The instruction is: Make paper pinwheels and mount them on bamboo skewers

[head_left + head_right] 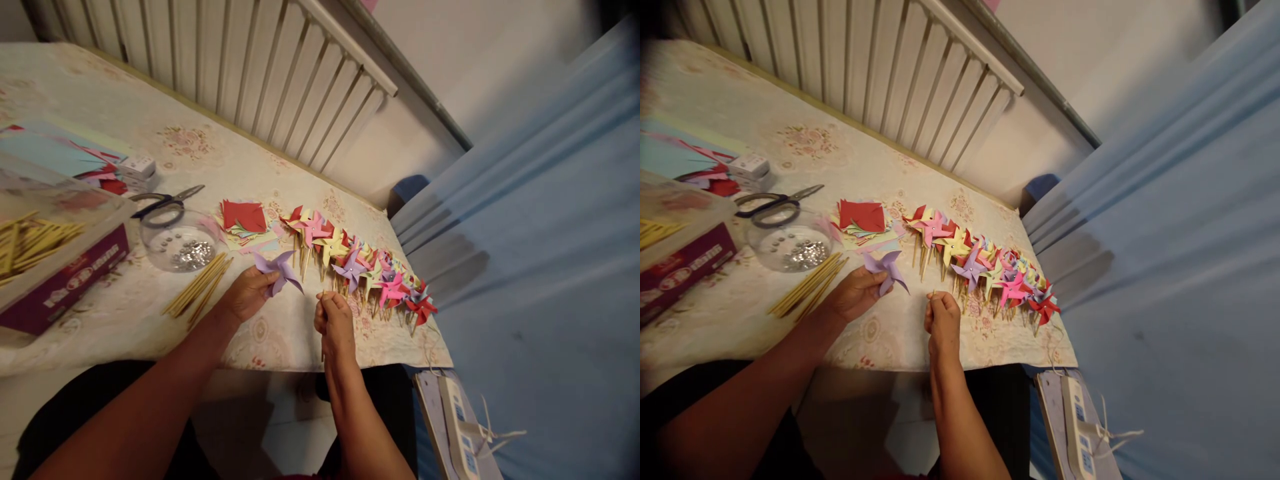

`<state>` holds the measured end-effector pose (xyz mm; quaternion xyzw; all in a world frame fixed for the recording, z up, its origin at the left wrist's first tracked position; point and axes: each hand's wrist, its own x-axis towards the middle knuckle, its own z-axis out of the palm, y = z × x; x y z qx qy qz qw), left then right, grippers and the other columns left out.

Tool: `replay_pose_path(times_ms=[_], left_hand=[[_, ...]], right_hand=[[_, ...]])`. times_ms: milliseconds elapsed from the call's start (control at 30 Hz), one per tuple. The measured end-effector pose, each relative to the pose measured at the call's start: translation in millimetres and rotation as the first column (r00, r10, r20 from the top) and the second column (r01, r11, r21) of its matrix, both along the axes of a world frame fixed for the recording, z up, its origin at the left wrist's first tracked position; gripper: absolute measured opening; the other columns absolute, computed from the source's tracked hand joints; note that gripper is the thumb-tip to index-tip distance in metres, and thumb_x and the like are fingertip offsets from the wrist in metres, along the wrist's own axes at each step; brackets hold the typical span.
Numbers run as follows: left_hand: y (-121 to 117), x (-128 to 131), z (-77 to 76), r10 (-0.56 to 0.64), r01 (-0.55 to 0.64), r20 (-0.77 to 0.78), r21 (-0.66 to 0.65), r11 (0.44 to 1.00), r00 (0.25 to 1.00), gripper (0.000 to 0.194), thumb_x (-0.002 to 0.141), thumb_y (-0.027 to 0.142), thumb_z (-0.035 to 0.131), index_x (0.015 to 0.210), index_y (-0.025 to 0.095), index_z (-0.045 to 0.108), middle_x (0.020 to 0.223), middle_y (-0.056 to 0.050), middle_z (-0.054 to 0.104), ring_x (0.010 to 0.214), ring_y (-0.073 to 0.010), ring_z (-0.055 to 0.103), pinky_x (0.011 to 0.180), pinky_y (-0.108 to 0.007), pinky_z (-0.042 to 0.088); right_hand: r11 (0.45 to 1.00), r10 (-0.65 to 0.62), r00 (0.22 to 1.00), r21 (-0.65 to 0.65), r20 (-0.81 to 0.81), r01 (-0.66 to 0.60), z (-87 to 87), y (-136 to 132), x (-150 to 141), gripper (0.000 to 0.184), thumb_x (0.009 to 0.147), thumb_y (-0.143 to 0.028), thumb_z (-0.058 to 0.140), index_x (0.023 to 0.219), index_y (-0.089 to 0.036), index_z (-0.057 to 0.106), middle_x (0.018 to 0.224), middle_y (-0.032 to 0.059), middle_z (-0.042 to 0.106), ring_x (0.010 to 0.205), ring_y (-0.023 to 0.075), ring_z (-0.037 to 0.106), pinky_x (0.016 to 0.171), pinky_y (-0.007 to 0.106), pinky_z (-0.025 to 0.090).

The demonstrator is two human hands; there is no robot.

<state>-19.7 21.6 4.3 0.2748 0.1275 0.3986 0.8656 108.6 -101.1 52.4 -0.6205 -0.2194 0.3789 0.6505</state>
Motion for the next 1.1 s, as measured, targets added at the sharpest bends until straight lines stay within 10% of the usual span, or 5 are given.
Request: replay_pose_path(times_ms=[1100], left_hand=[[-1.5, -0.6, 4.1, -0.003, 0.003, 0.015, -0.032, 0.999, 1.0, 0.02, 0.066, 0.015, 0.079, 0.083, 0.01, 0.069, 0.071, -0.002, 0.065, 0.058, -0.0077, 0.051, 0.054, -0.021, 0.037]], right_hand=[[1.0, 0.011, 1.0, 0.002, -0.021, -0.011, -6.0, -0.8, -0.7, 0.021, 0.067, -0.035, 0.064, 0.078, -0.02, 0.055, 0.049, -0.0106, 0.044, 0.034, 0.002, 0.019, 0.037, 0.018, 0.009]])
